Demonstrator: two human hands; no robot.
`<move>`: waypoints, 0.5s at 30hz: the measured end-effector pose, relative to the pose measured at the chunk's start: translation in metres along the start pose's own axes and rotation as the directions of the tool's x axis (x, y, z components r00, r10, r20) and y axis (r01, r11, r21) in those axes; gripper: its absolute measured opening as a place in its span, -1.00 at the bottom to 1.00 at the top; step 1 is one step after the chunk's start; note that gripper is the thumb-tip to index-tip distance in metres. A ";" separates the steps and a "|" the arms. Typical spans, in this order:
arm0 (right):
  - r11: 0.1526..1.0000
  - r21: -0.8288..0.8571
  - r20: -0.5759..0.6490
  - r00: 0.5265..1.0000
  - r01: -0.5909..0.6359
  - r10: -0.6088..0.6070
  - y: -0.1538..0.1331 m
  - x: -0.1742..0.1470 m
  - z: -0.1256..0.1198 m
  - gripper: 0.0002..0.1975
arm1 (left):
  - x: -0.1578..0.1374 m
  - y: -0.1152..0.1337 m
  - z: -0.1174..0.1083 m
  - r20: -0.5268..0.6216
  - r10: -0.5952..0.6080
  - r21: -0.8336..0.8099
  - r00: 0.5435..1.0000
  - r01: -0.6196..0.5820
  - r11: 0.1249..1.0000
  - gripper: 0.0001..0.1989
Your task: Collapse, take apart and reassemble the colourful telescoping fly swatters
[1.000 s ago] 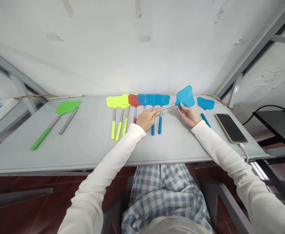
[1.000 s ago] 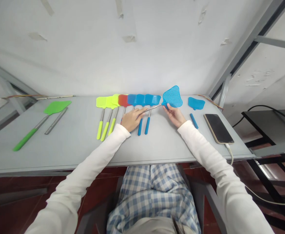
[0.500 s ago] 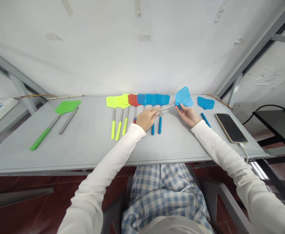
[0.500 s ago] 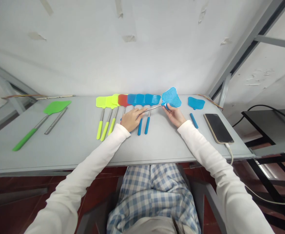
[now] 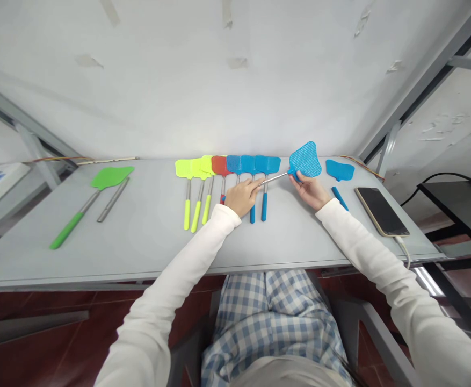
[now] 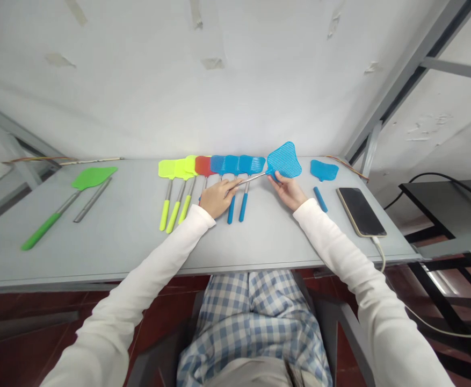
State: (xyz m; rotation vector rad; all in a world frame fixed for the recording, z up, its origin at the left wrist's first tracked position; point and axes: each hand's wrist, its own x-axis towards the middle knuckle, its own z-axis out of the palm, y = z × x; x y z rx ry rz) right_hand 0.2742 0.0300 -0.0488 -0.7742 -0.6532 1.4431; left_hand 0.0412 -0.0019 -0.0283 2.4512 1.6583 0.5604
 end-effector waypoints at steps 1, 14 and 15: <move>1.000 0.005 0.001 1.000 -0.004 0.004 0.000 0.000 -0.001 -0.78 | 0.000 0.000 0.000 0.000 -0.003 -0.001 1.000 0.003 1.000 -0.55; 0.997 -0.043 0.024 0.998 0.064 -0.063 0.001 -0.003 0.001 -0.82 | -0.002 0.003 -0.005 0.017 -0.002 0.008 1.000 0.001 1.000 -0.55; 0.998 -0.038 0.009 0.998 0.055 -0.054 0.001 -0.003 0.001 -0.83 | -0.002 0.003 -0.004 0.015 0.000 0.015 1.000 0.000 1.000 -0.55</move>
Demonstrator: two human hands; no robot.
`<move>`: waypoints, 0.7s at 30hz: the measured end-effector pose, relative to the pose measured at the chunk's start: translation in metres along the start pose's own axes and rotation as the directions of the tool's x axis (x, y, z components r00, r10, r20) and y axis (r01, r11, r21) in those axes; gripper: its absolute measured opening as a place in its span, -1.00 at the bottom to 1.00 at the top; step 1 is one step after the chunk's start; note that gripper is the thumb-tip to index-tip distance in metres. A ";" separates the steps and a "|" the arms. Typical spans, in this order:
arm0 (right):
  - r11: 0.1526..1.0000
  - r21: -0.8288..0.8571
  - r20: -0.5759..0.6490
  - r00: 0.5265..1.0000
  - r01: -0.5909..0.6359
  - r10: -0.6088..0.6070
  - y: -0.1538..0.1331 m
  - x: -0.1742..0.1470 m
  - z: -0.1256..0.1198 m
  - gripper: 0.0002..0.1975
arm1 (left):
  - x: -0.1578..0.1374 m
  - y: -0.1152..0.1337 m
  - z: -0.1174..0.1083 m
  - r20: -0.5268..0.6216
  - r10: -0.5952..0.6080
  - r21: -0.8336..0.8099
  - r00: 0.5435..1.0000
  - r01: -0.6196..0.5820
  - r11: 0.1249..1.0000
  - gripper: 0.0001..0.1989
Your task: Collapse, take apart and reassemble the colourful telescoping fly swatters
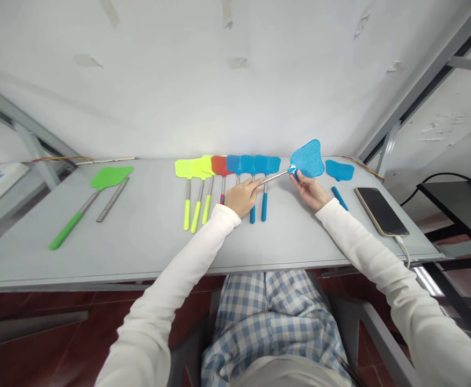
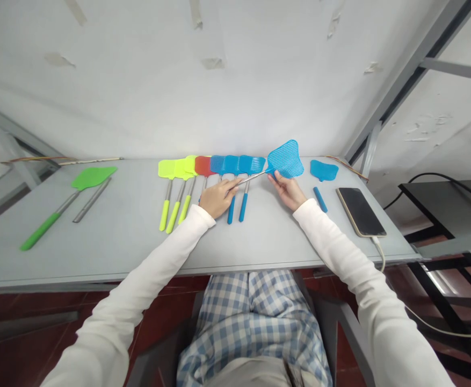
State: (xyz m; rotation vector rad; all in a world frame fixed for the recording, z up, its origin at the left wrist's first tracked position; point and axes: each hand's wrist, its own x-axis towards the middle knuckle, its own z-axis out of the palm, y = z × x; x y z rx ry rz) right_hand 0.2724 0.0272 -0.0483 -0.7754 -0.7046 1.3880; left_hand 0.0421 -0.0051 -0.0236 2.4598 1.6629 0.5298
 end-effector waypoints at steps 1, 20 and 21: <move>1.000 0.009 -0.016 1.000 -0.009 0.009 -0.001 0.001 0.000 -0.83 | 0.000 0.000 0.000 -0.001 0.002 0.007 1.000 -0.002 1.000 -0.54; 0.998 0.034 -0.015 0.998 -0.053 0.053 0.000 0.004 -0.002 -0.81 | 0.000 -0.001 0.002 -0.007 0.009 0.015 1.000 -0.009 1.000 -0.55; 0.998 0.026 -0.019 0.998 -0.053 0.054 0.000 0.004 -0.002 -0.81 | 0.000 -0.001 0.002 -0.008 0.009 0.013 1.000 -0.009 1.000 -0.55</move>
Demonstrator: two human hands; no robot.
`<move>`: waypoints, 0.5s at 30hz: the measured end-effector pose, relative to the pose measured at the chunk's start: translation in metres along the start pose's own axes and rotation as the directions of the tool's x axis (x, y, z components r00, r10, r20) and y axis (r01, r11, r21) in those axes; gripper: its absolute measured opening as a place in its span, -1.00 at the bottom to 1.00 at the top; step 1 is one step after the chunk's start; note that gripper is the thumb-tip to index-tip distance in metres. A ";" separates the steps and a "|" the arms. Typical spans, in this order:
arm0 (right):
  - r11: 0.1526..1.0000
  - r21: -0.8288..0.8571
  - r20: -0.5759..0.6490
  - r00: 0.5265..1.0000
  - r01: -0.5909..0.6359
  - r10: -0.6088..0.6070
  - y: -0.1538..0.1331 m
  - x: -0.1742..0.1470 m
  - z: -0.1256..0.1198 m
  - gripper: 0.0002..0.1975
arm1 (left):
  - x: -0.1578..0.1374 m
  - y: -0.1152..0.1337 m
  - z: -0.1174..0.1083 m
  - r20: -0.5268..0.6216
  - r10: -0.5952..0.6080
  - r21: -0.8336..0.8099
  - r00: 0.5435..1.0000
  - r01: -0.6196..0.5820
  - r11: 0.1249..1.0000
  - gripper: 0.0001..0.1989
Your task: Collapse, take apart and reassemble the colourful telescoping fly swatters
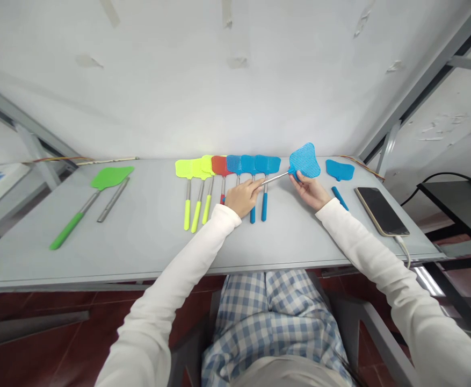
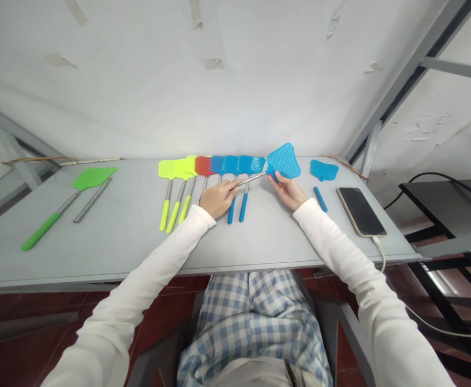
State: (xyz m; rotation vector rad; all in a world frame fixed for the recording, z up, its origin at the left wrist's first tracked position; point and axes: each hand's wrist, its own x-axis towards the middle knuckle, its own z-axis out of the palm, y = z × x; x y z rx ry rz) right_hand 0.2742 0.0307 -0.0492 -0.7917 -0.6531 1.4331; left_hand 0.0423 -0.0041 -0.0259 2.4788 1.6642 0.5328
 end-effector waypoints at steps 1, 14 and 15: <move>1.000 -0.009 -0.001 1.000 -0.001 0.001 0.000 0.000 0.000 -0.81 | 0.000 0.000 0.000 -0.002 -0.001 -0.003 1.000 0.001 1.000 -0.56; 0.991 -0.113 -0.004 0.998 0.069 -0.070 0.014 -0.014 0.008 -0.82 | 0.000 0.001 0.001 0.039 0.064 -0.004 0.997 -0.064 0.998 -0.54; 0.992 -0.111 -0.006 0.998 0.065 -0.066 0.015 -0.015 0.009 -0.82 | -0.001 0.002 0.001 0.042 0.066 0.004 0.997 -0.066 0.998 -0.54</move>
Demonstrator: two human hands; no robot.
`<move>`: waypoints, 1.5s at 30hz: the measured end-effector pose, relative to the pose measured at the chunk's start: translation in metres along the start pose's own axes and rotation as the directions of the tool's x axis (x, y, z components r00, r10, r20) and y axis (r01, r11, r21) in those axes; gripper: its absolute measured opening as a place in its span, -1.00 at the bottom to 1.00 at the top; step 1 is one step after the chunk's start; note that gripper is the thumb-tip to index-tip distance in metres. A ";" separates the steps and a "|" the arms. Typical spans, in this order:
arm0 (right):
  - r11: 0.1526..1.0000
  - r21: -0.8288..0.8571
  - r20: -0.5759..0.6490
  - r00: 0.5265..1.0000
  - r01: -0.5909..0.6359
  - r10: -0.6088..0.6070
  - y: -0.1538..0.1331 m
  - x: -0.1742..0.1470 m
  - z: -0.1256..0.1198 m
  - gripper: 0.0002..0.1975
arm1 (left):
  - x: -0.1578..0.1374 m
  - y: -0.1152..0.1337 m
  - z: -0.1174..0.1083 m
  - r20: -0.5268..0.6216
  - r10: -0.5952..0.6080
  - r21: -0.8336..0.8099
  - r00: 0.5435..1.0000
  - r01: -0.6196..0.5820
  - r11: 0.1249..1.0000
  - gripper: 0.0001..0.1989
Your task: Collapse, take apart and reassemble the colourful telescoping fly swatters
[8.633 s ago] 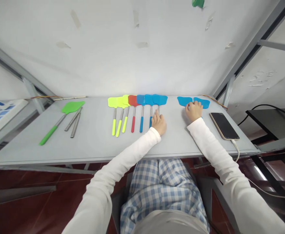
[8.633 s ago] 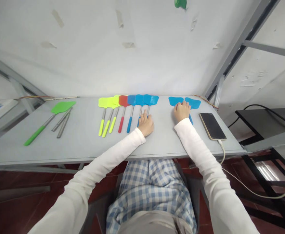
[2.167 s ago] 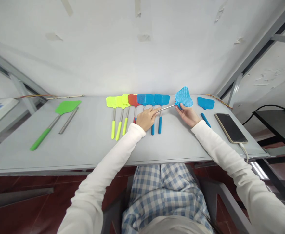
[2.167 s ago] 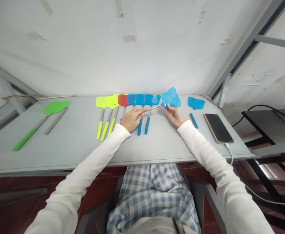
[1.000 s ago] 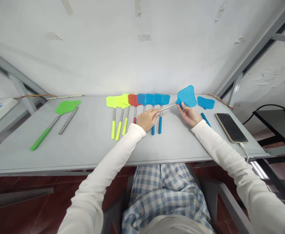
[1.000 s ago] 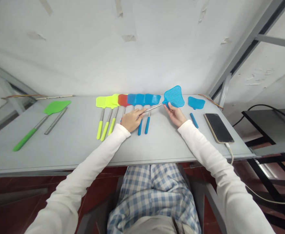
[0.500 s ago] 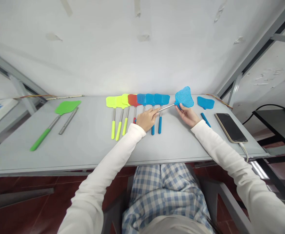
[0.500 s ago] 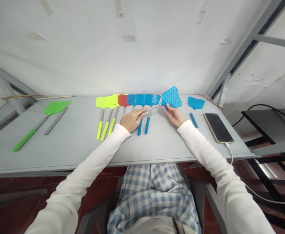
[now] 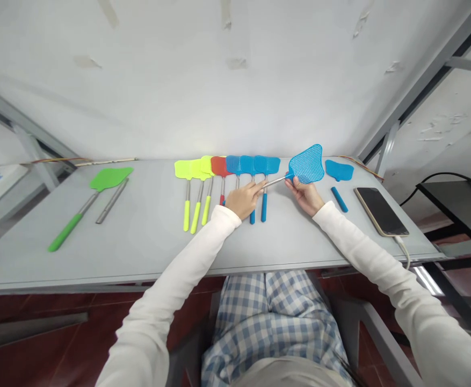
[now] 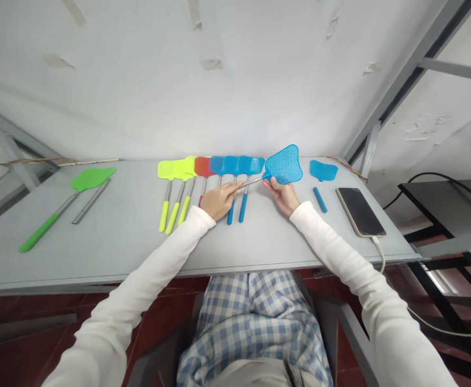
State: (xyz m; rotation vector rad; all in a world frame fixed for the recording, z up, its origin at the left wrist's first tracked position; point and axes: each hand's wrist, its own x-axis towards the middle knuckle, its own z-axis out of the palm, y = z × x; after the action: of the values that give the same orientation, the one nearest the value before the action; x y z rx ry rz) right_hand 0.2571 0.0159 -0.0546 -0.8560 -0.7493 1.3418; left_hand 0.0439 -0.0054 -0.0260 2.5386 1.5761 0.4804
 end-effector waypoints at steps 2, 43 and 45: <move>1.000 0.002 -0.001 1.000 -0.002 0.002 0.001 -0.003 0.002 -0.82 | -0.001 0.000 -0.001 0.003 0.004 0.013 1.000 -0.004 1.000 -0.54; 0.896 -0.358 0.382 0.917 0.262 -0.116 0.004 -0.031 0.034 -0.59 | 0.005 0.007 0.007 0.036 0.001 -0.881 0.999 0.031 0.472 -0.27; 0.886 -0.387 0.378 0.920 0.258 -0.103 0.007 -0.029 0.032 -0.58 | 0.003 0.011 0.014 0.102 0.072 -0.898 0.992 0.061 0.435 -0.20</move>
State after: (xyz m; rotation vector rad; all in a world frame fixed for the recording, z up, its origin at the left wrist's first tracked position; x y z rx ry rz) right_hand 0.2236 -0.0102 -0.0438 -0.8701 -1.4130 1.1848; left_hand 0.0588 -0.0065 -0.0360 1.6466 0.8334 0.8564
